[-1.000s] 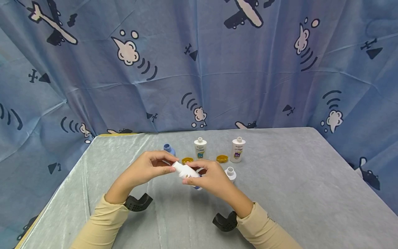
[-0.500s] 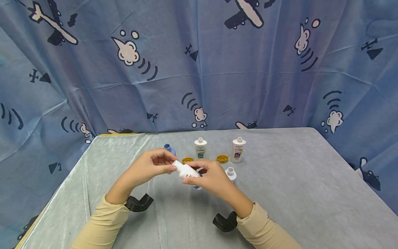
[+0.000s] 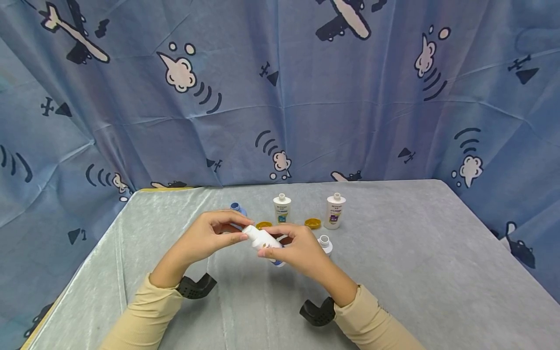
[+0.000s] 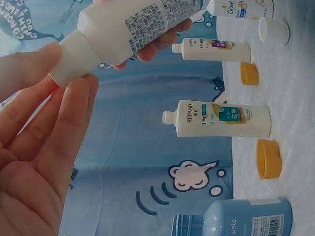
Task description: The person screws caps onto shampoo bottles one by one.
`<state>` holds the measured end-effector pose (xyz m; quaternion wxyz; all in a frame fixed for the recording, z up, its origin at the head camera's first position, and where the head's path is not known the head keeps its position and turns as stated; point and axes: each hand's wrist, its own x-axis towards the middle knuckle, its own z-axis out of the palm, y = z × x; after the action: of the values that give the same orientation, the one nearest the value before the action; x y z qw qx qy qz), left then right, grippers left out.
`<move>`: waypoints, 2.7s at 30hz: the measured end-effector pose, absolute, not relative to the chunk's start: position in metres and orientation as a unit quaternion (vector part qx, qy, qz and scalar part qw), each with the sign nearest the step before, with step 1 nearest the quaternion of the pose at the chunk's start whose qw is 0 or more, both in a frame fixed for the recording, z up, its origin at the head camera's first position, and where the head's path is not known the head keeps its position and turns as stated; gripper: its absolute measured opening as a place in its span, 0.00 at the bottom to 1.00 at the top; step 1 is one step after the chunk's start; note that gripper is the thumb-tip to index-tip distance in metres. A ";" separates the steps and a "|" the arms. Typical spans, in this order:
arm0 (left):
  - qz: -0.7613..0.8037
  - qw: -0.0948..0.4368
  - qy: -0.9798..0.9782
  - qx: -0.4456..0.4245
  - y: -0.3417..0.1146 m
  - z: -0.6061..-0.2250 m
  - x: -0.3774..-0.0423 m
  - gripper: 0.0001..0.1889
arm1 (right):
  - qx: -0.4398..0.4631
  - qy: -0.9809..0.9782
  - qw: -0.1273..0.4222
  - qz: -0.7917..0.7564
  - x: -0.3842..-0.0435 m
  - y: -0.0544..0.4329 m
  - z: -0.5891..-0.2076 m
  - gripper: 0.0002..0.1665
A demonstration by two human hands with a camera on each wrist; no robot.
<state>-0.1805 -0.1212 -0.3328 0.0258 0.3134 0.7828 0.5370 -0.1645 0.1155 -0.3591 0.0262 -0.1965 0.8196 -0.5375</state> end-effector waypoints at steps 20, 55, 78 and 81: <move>0.594 0.044 0.742 0.308 -0.122 -0.336 -0.182 0.14 | -0.207 0.759 0.116 -0.606 -0.168 0.116 -0.362 0.32; 0.440 0.046 0.866 0.234 -0.133 -0.363 -0.210 0.12 | -0.194 0.771 0.065 -0.604 -0.169 0.113 -0.360 0.29; 0.465 0.045 0.840 0.276 -0.047 -0.372 -0.192 0.20 | -0.132 0.838 0.033 -0.528 -0.171 0.185 -0.338 0.31; 0.485 0.081 0.833 0.255 -0.040 -0.379 -0.197 0.21 | -0.119 0.843 0.047 -0.522 -0.171 0.198 -0.344 0.34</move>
<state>-0.1966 -0.0401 -0.3791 0.0810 0.2549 0.8325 0.4852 -0.1715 0.1983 -0.3435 0.0472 -0.1194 0.8434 -0.5217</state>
